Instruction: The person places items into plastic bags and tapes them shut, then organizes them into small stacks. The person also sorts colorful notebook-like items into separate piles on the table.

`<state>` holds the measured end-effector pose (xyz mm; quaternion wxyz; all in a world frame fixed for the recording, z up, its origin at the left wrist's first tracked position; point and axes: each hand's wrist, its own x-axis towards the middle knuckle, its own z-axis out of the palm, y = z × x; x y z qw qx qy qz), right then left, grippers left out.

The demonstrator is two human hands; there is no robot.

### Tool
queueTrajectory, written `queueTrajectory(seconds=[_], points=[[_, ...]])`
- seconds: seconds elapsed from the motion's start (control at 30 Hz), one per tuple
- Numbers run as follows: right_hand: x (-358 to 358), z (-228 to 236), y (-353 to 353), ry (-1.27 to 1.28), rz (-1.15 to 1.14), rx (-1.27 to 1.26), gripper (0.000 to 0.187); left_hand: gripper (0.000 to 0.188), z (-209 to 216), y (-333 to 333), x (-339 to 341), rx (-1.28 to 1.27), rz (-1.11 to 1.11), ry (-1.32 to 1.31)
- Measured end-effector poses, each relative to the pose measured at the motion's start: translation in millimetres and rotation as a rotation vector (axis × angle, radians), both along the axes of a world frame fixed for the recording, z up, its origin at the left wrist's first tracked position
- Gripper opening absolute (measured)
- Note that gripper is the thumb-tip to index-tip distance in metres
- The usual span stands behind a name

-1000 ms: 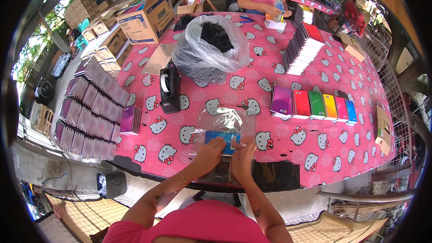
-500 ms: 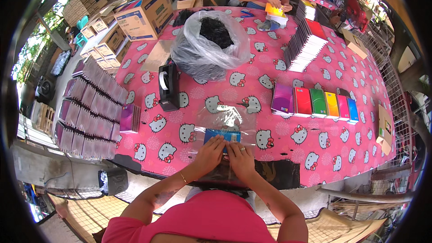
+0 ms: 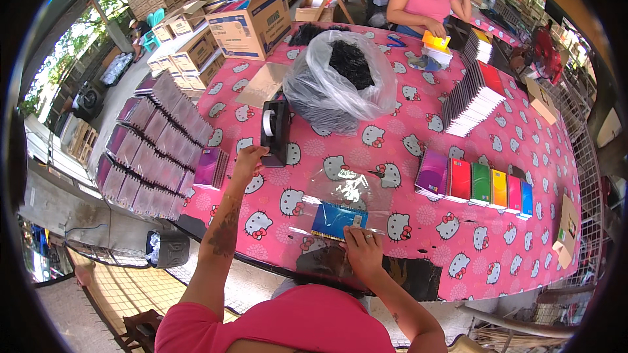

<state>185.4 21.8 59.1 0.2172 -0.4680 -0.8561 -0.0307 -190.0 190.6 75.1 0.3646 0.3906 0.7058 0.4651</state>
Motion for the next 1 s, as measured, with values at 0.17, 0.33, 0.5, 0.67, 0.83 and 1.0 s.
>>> queueTrajectory(seconds=[0.17,0.33,0.5,0.67,0.83,1.0], points=[[3,0,4,0.035,-0.025,-0.027,0.043,0.022,-16,-17,28,0.276,0.131,-0.348],[2,9,1,0.006,0.036,-0.076,0.043,0.014,-59,-40,-9,0.053,0.127,0.084],[11,4,9,0.04,0.038,-0.012,0.042,0.019,-19,-60,25,0.011,-0.112,0.531],[14,1,9,0.059,0.062,-0.026,0.04,0.028,44,-138,185,-0.142,-0.49,0.18],[15,-8,8,0.116,0.074,-0.03,0.039,0.042,10,-141,213,-0.112,-0.531,0.914],[14,19,9,0.063,0.039,-0.17,0.05,0.045,20,-140,198,-0.199,-0.611,0.92]])
